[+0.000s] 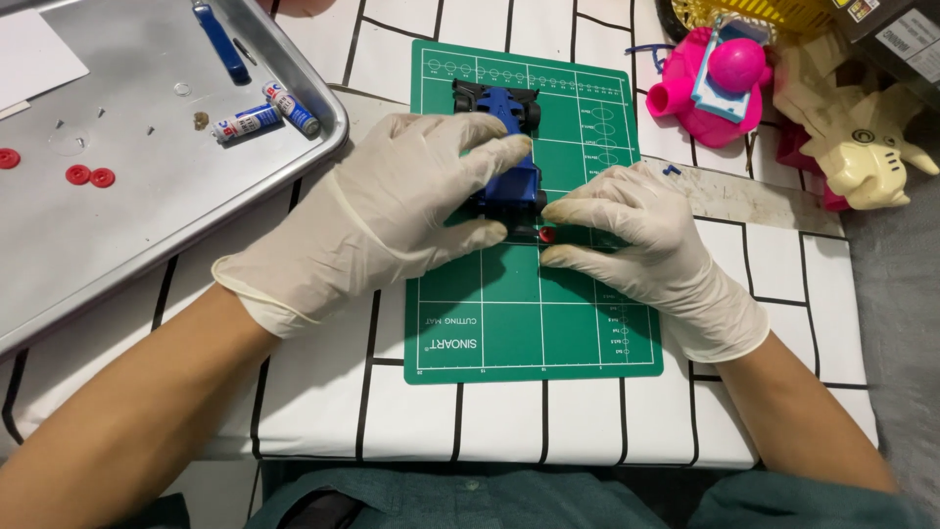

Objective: Assembling a model toy car by attaching the body shell to the chassis and tightening screws with a screwdriver.

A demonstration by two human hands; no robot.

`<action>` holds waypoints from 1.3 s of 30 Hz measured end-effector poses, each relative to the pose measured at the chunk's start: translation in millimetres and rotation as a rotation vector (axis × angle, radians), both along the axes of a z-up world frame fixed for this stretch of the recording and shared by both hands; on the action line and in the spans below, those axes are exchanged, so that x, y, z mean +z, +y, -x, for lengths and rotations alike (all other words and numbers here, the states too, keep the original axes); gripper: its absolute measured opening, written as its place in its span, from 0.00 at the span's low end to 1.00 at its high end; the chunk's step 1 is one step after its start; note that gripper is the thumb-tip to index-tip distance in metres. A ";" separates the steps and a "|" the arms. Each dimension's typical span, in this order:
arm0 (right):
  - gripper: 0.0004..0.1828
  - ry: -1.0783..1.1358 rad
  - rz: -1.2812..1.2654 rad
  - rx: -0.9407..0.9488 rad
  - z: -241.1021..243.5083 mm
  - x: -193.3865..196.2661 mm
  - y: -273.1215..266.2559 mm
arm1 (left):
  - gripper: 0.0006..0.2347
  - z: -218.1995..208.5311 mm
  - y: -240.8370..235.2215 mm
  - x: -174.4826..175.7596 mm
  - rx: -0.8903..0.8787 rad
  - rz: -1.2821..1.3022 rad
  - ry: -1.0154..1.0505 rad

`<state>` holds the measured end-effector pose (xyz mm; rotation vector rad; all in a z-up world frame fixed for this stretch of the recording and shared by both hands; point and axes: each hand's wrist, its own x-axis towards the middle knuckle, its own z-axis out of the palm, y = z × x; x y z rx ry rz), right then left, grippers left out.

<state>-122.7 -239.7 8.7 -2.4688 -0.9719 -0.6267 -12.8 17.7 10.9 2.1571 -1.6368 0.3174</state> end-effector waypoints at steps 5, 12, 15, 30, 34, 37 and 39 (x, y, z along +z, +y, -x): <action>0.18 -0.044 -0.089 -0.039 4.0 5.9 -3.9 | 0.16 9.0 43.8 57.0 0.175 0.056 -0.048; 0.10 -0.120 -0.154 -0.149 8.8 6.0 0.2 | 0.06 -12.6 131.1 47.2 0.730 -0.181 0.284; 0.11 -0.107 -0.149 -0.139 8.1 2.4 -0.6 | 0.14 -39.9 167.3 24.2 0.896 -0.444 0.201; 0.10 -0.128 -0.126 -0.140 7.1 2.7 -0.7 | 0.05 -57.4 206.0 -22.2 0.895 -0.405 0.064; 0.13 -0.133 -0.136 -0.149 10.8 5.1 4.9 | 0.11 -2.3 139.0 47.0 0.839 -0.359 0.133; 0.16 -0.186 -0.124 -0.119 15.8 9.8 19.4 | 0.09 30.6 90.3 68.8 0.694 -0.038 0.521; 0.17 -0.270 -0.065 -0.092 18.3 11.9 28.7 | 0.06 28.1 70.1 52.0 0.204 0.183 0.730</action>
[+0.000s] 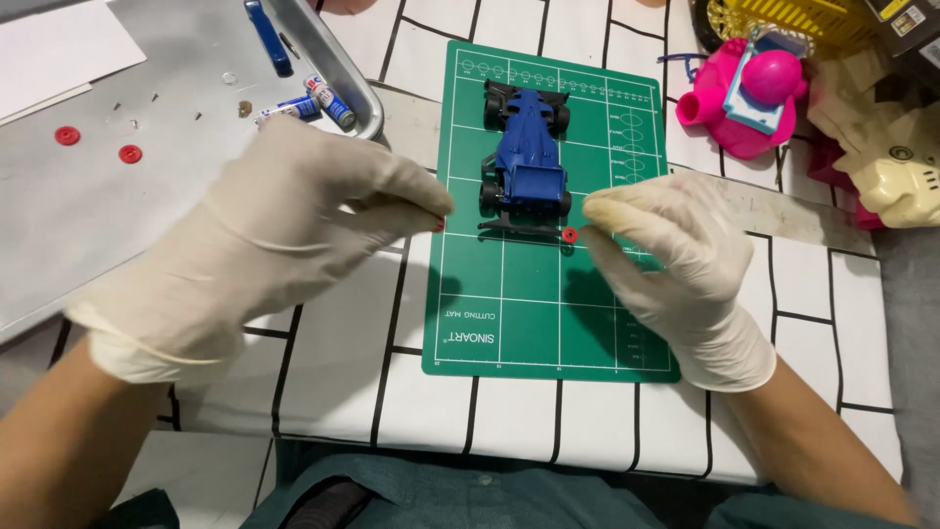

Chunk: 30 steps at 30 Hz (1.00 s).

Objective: Assembling a model toy car by attaching the body shell to the chassis and tightening screws with a screwdriver.

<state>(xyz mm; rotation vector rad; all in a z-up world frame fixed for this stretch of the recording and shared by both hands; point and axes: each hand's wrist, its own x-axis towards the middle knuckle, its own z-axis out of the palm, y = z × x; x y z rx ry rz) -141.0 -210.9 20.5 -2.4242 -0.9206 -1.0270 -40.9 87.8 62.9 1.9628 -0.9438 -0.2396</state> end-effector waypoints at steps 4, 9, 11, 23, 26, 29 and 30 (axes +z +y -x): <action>0.24 0.071 0.036 0.028 5.7 -9.4 12.8 | 0.07 -7.1 -35.1 -5.3 -0.152 0.051 0.073; 0.19 0.113 0.003 0.020 -5.0 -0.5 36.5 | 0.09 -15.9 -43.0 -25.0 -0.144 0.089 0.196; 0.21 0.112 0.029 0.017 -9.0 -3.4 38.3 | 0.10 -16.8 -41.4 -28.4 -0.126 0.045 0.230; 0.22 0.072 0.098 -0.019 -23.8 -18.9 42.3 | 0.08 -22.0 -46.0 -50.0 -0.104 0.036 0.170; 0.22 0.071 0.092 -0.028 -23.8 -21.6 41.7 | 0.10 -20.0 -46.7 -46.9 -0.074 -0.037 0.177; 0.22 0.089 0.086 -0.027 -25.8 -25.7 42.4 | 0.13 -22.8 -44.9 -56.6 0.006 -0.160 0.043; 0.22 0.098 0.087 -0.024 -26.5 -27.4 42.9 | 0.16 -24.2 -43.7 -62.9 0.039 -0.190 -0.107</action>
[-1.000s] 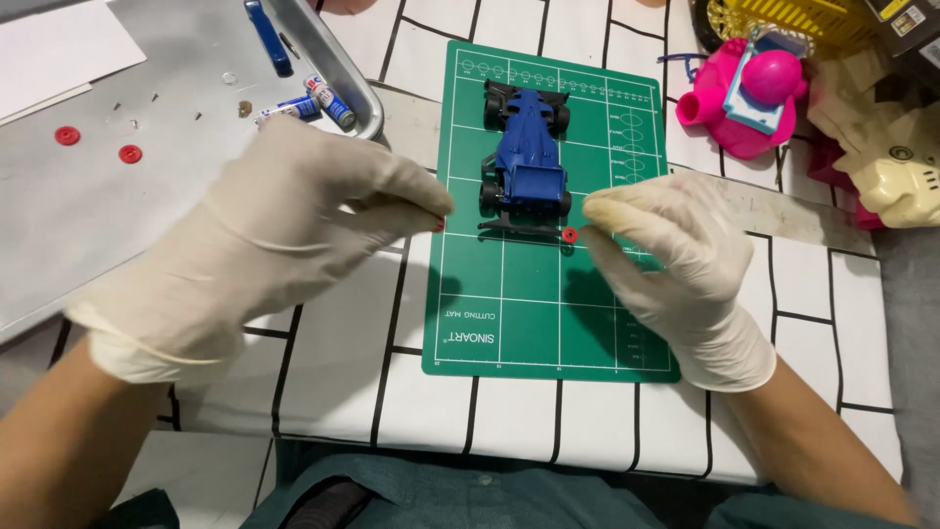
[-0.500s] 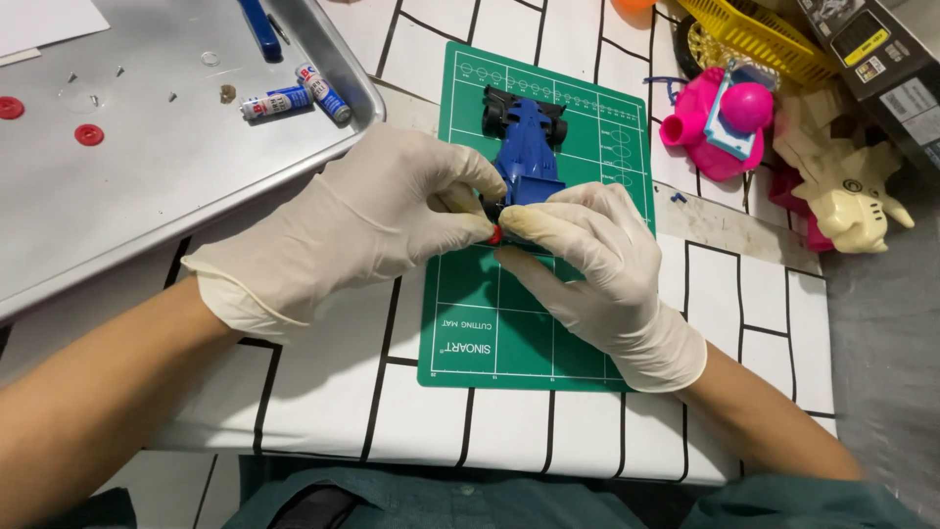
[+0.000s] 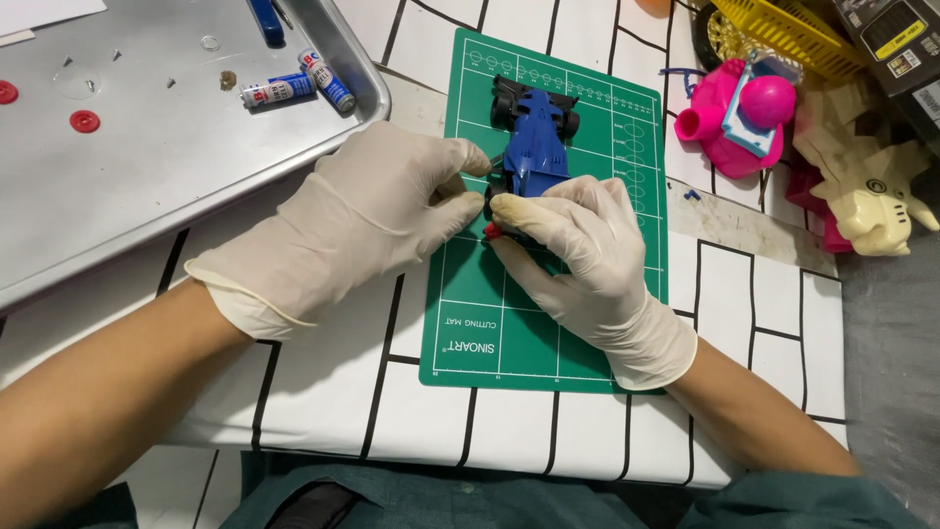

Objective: Assembling a model toy car by attaching the body shell to the chassis and tightening screws with a screwdriver.

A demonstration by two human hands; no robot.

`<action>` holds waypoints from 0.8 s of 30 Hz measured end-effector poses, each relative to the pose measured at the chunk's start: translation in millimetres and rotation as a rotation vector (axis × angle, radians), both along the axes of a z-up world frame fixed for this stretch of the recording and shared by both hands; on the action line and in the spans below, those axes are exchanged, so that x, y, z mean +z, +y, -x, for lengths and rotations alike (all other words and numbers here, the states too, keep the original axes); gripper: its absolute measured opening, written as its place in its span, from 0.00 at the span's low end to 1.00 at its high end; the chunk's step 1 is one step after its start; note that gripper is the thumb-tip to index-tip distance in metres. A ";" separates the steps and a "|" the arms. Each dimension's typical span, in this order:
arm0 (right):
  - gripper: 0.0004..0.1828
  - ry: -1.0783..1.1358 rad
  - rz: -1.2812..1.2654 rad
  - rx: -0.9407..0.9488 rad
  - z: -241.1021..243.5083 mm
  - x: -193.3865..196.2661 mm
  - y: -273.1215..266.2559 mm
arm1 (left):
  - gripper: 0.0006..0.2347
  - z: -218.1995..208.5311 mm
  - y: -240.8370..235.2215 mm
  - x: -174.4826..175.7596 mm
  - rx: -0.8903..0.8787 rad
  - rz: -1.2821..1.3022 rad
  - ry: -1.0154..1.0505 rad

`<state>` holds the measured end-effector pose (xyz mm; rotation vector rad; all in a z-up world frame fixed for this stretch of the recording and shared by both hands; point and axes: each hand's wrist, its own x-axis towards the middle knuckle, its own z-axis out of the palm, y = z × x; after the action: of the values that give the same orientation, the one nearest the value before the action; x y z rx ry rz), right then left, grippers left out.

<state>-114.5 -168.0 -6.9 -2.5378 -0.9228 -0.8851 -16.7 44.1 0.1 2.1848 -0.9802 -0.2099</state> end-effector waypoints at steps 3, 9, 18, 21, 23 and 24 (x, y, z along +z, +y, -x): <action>0.22 0.012 0.032 -0.021 -0.9 -1.3 0.4 | 0.15 3.9 1.3 15.0 0.022 -0.054 0.152; 0.22 -0.029 0.113 -0.063 -1.1 -3.5 -0.7 | 0.17 6.6 -1.4 13.3 0.006 -0.102 0.207; 0.24 -0.064 0.141 -0.075 -1.2 -2.7 1.9 | 0.21 5.4 -7.8 12.7 0.016 -0.140 0.346; 0.24 -0.074 0.184 -0.077 0.5 0.2 3.0 | 0.25 3.5 -10.6 11.5 0.012 -0.108 0.490; 0.24 -0.091 0.220 -0.083 1.6 0.2 1.8 | 0.26 1.8 -10.8 11.1 0.009 -0.112 0.509; 0.25 -0.110 0.257 -0.091 1.9 0.4 1.1 | 0.27 0.6 -11.1 11.2 0.004 -0.117 0.527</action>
<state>-116.4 -166.9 -6.5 -2.7912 -1.0200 -0.9986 -17.3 33.0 11.3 2.0702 -0.6743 -0.8110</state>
